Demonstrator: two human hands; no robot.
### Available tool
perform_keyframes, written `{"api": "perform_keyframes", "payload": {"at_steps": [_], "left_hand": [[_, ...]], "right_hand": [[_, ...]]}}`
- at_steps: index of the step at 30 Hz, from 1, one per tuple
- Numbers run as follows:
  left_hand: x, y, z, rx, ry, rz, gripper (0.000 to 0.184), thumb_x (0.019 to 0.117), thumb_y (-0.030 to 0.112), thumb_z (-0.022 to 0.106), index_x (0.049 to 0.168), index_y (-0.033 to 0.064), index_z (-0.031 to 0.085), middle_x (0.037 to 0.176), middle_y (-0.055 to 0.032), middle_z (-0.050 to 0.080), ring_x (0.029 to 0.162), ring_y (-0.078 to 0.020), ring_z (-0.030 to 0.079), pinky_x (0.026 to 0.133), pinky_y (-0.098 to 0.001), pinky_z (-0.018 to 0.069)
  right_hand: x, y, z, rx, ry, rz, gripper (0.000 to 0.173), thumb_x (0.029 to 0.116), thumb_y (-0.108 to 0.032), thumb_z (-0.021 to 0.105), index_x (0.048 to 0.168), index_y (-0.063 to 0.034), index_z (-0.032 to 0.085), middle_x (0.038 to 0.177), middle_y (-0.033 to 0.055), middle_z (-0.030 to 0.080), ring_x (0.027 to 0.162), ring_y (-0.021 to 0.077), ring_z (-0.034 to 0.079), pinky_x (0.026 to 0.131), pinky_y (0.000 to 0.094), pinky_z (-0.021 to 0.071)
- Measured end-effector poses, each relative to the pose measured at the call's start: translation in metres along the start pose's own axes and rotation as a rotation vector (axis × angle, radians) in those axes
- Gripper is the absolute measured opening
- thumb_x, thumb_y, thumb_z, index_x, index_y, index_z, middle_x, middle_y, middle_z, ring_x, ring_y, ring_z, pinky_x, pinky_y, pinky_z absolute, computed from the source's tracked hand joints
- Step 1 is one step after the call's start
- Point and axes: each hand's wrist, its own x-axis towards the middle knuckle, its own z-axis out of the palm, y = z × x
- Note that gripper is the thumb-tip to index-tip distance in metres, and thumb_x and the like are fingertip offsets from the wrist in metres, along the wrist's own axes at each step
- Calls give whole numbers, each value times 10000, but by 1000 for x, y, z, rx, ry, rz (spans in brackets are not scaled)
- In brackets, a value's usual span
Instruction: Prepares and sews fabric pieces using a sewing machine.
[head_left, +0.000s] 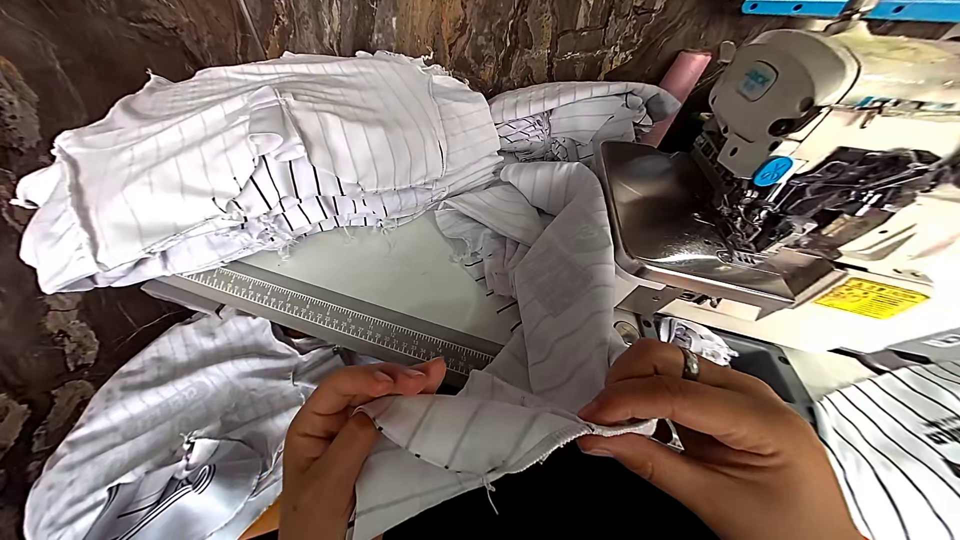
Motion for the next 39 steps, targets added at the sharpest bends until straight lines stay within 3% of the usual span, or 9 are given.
{"api": "perform_keyframes", "payload": {"at_steps": [6,8,10,12,14,18,22,30,39], "left_hand": [[1,0,-1,60,-17,4,301,1014,64,495,1130,155,758,1081,-26,775,1110,-144,718,1047,-314,538],[2,-1,-1,307,-101,81,248,1030,120,537,1162,157,742,1144,-12,762,1149,-130,698,1043,-307,543],[2,-1,2,754,-277,176,261,1038,233,545,1273,176,643,1349,-3,669,1332,-121,571,1137,-328,463],[-1,-4,16,1066,-408,241,415,1003,294,559,1398,175,517,1488,-101,543,1450,-238,440,1200,-480,340],[-3,-18,30,1180,-361,359,401,1007,301,593,1381,178,521,1443,-119,574,1402,-246,498,1177,-467,375],[5,-31,39,980,-193,521,178,1042,224,592,1085,72,675,1087,-58,711,1111,-104,669,988,-229,541],[7,-19,40,776,-193,380,249,1065,218,536,1005,32,689,1006,-45,720,1009,-30,679,902,-157,549],[8,-14,38,757,-197,369,244,1061,228,546,1014,37,691,1004,-25,698,1003,4,647,891,-120,516],[-3,-15,37,858,-331,628,78,1021,130,621,1050,67,657,980,-45,636,948,-113,636,893,-222,522]], "right_hand": [[0,1,-1,20,-1,2,123,962,-270,736,1010,-157,742,912,-68,628,836,-103,556,710,30,439],[0,0,-1,19,10,12,124,955,-269,745,1006,-156,740,912,-68,631,834,-103,561,706,31,444],[-1,-1,0,1,36,38,126,951,-271,750,1002,-156,741,913,-68,647,825,-105,571,693,31,457],[-1,-5,5,-22,65,82,127,949,-263,752,990,-143,746,895,-57,663,799,-103,574,675,40,462],[-1,-10,10,-35,79,130,117,943,-233,756,976,-121,748,890,-41,676,781,-97,575,667,49,467],[-2,-17,10,-40,45,166,111,947,-204,753,999,-106,756,926,-13,675,813,-76,587,697,67,487],[-4,-20,-1,-12,-25,168,128,992,-206,694,1050,-109,755,962,-7,665,856,-66,584,732,75,482],[-3,-20,1,-10,-10,155,97,984,-196,707,1054,-150,756,971,-47,650,884,-82,573,748,56,465],[-9,-15,4,-66,47,30,37,969,-178,715,1001,-189,731,962,-89,604,951,-94,544,830,43,421]]}}
